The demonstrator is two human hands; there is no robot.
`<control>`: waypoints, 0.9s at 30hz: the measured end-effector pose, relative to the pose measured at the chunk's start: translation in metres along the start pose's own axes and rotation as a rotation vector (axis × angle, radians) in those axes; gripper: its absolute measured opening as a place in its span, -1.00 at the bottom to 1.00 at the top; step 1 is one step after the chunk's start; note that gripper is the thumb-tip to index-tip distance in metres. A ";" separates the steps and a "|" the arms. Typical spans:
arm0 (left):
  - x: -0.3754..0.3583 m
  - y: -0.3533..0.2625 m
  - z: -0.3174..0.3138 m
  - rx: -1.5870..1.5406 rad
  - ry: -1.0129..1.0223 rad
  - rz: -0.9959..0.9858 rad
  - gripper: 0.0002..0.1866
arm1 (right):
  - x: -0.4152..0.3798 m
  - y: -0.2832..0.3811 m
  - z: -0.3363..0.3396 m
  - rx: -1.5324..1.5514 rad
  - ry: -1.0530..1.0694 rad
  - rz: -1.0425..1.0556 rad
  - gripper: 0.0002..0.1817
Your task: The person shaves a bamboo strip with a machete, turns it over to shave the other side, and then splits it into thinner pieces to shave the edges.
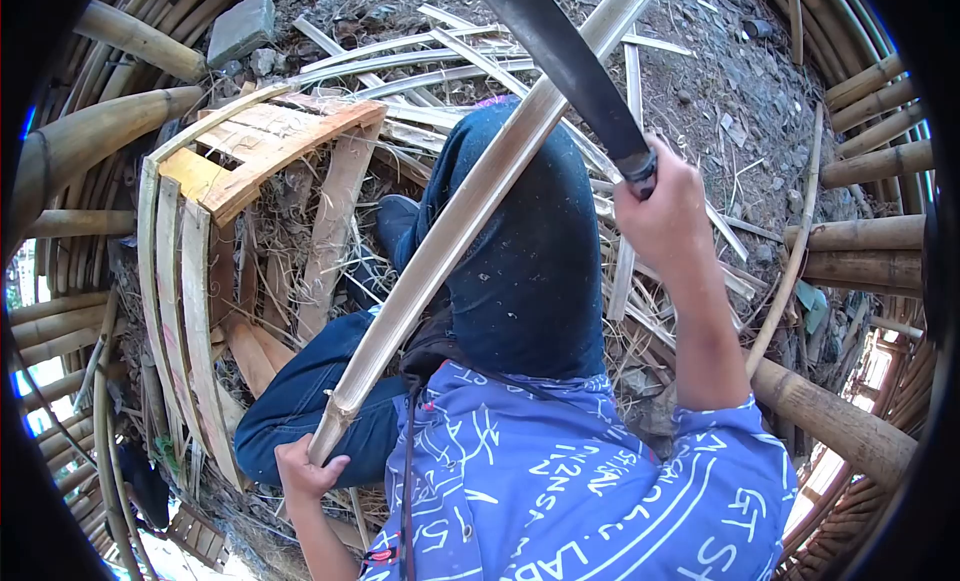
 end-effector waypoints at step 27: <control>-0.006 0.014 -0.008 0.077 -0.070 -0.016 -0.27 | 0.054 0.004 0.036 -0.111 0.098 -0.089 -0.82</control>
Point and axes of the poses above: each hand's wrist, its own x-axis towards the middle knuckle, its own z-axis out of the back of the hand, y = z × x, the point moved 2 cm from there along x, towards the middle knuckle, and after that the axes turned 13 degrees about y, right-handed, at the moved point
